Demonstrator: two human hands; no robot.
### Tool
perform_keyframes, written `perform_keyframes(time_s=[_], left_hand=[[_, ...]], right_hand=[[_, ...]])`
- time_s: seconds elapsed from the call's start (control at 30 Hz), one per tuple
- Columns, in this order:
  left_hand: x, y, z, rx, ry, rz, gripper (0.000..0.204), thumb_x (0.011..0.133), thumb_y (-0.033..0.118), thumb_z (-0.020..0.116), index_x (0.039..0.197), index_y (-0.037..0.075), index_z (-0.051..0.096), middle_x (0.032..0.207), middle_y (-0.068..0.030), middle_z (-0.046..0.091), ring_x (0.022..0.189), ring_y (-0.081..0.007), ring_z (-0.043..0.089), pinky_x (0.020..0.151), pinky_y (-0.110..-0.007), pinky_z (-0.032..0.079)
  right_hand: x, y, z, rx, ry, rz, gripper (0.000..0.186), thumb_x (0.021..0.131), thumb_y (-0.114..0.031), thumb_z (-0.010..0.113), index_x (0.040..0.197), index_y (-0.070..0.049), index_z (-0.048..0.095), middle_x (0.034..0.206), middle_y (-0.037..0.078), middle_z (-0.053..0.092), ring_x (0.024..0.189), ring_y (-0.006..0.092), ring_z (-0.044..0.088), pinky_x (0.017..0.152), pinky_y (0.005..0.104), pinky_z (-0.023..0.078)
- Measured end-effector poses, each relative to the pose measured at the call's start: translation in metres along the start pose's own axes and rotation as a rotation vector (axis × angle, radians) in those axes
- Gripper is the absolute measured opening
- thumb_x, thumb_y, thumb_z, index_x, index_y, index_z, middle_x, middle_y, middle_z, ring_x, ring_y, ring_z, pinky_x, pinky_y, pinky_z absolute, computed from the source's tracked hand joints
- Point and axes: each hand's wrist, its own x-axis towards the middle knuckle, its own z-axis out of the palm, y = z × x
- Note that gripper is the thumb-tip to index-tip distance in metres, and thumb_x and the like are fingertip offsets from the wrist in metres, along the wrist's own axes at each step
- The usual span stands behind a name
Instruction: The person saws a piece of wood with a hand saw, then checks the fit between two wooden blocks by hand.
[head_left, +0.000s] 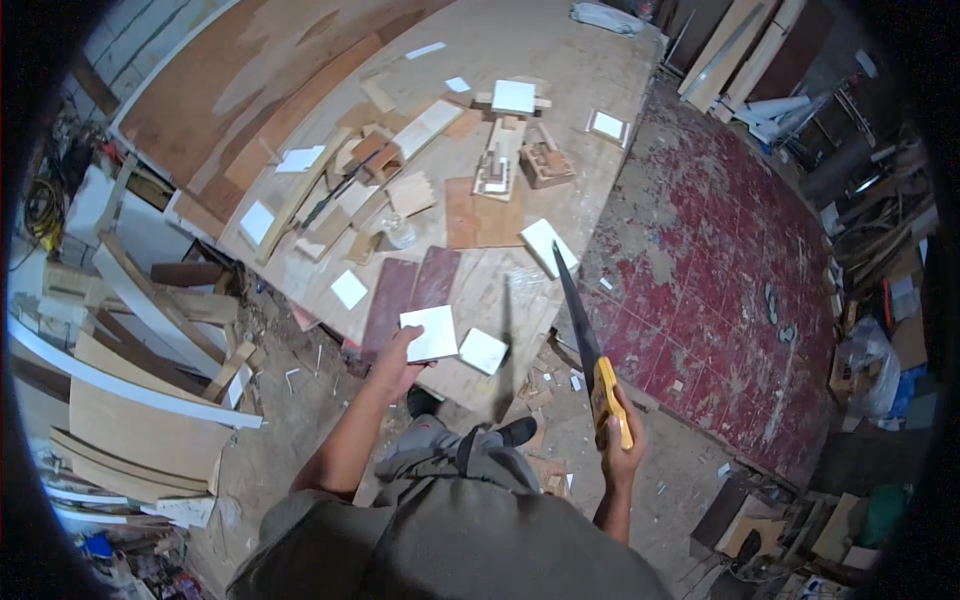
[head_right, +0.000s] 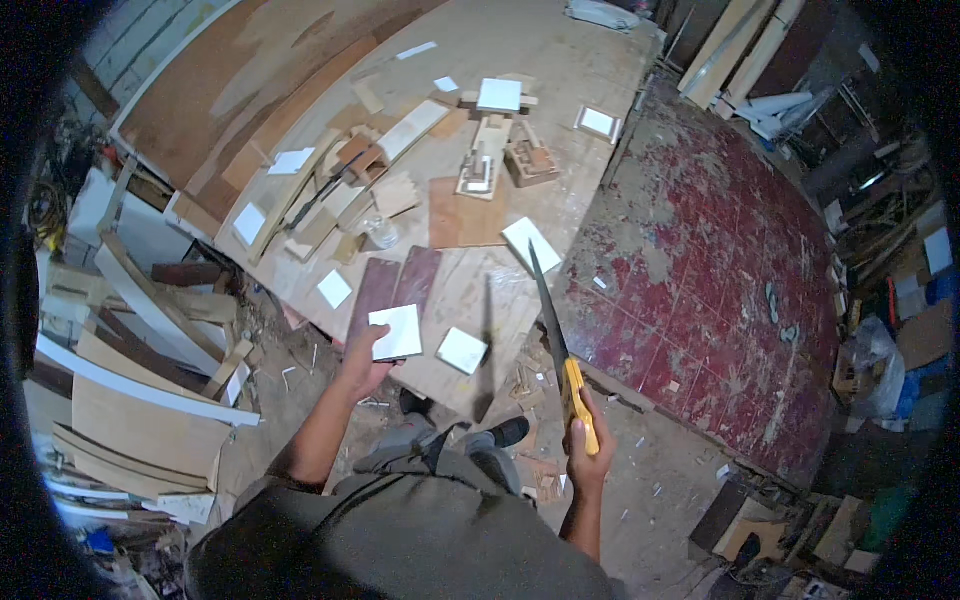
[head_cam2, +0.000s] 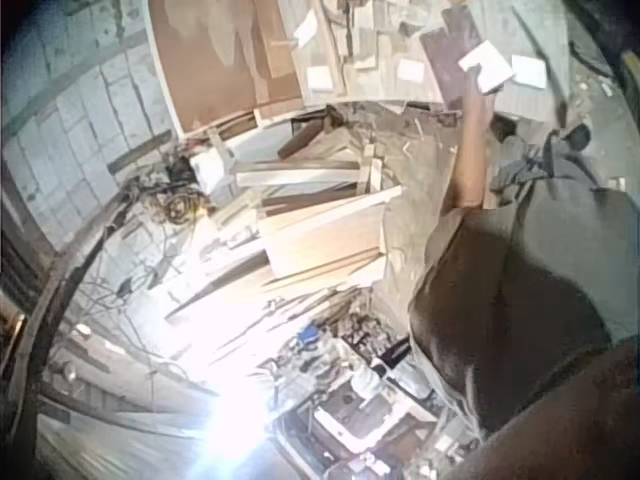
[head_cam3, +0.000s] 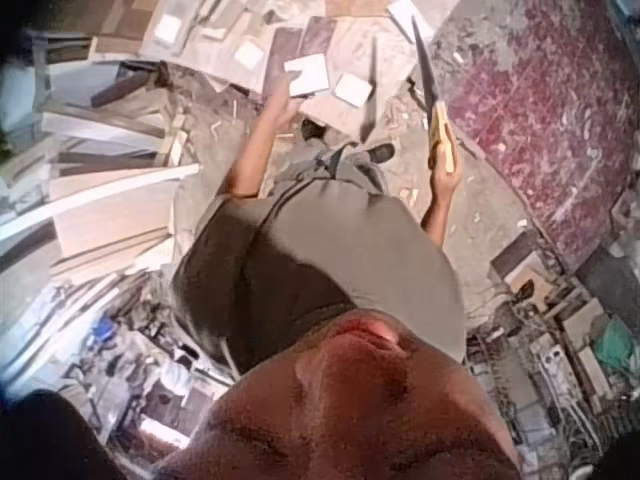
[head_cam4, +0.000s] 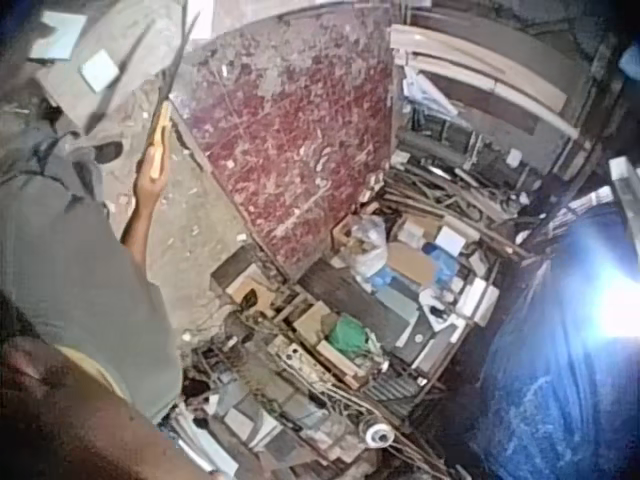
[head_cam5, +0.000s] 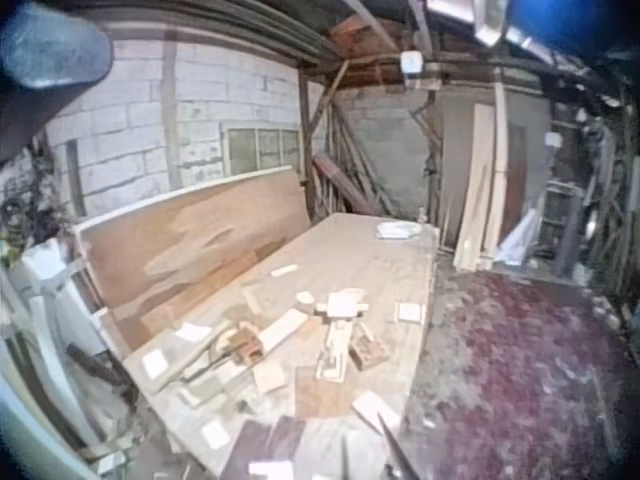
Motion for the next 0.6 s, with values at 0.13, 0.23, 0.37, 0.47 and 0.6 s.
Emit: perform_keyframes(time_s=[0.13, 0.23, 0.37, 0.47, 0.6], left_hand=[[-0.038, 0.030, -0.068, -0.021, 0.160, 0.100, 0.038, 0.093, 0.009, 0.060, 0.127, -0.002, 0.051, 0.114, -0.0129, 0.063, 0.103, -0.0264, 0.066, 0.082, -0.041, 0.056], [-0.053, 0.042, -0.124, -0.090, 0.229, 0.104, 0.044, 0.094, 0.004, 0.061, 0.135, -0.001, 0.047, 0.125, -0.0138, 0.060, 0.117, -0.0275, 0.061, 0.095, -0.043, 0.053], [-0.050, 0.064, -0.181, -0.224, 0.189, 0.098, 0.043, 0.094, 0.006, 0.062, 0.135, -0.001, 0.049, 0.126, -0.0128, 0.060, 0.118, -0.0274, 0.060, 0.098, -0.042, 0.051], [-0.040, 0.087, -0.204, -0.347, 0.152, 0.008, 0.043, 0.094, 0.008, 0.064, 0.134, -0.002, 0.051, 0.126, -0.0119, 0.060, 0.117, -0.0258, 0.060, 0.099, -0.041, 0.049], [-0.050, 0.122, -0.206, -0.238, 0.016, 0.081, 0.043, 0.093, 0.013, 0.069, 0.130, -0.002, 0.054, 0.121, -0.0100, 0.062, 0.111, -0.0220, 0.061, 0.097, -0.038, 0.049]], right_hand=[[0.010, -0.003, 0.069, 0.066, 0.007, 0.162, 0.041, 0.100, -0.018, 0.056, 0.136, 0.001, 0.057, 0.119, 0.010, 0.068, 0.109, 0.0166, 0.061, 0.095, 0.0297, 0.046], [0.014, 0.013, 0.130, -0.413, -0.023, -0.448, 0.035, 0.096, -0.013, 0.061, 0.130, -0.004, 0.061, 0.116, 0.015, 0.069, 0.090, 0.0252, 0.070, 0.078, 0.0350, 0.054], [0.021, 0.039, 0.196, -0.814, -0.127, -0.428, 0.039, 0.091, -0.012, 0.066, 0.130, -0.010, 0.061, 0.109, 0.016, 0.070, 0.083, 0.0328, 0.070, 0.070, 0.0398, 0.055], [0.037, 0.068, 0.232, -0.883, -0.197, -0.581, 0.045, 0.088, -0.013, 0.068, 0.132, -0.016, 0.060, 0.099, 0.015, 0.069, 0.083, 0.0349, 0.068, 0.069, 0.0425, 0.054], [0.057, 0.094, 0.251, -1.053, -0.287, -0.673, 0.032, 0.088, -0.014, 0.064, 0.120, -0.013, 0.064, 0.081, 0.009, 0.063, 0.079, 0.0300, 0.067, 0.066, 0.0417, 0.054]])
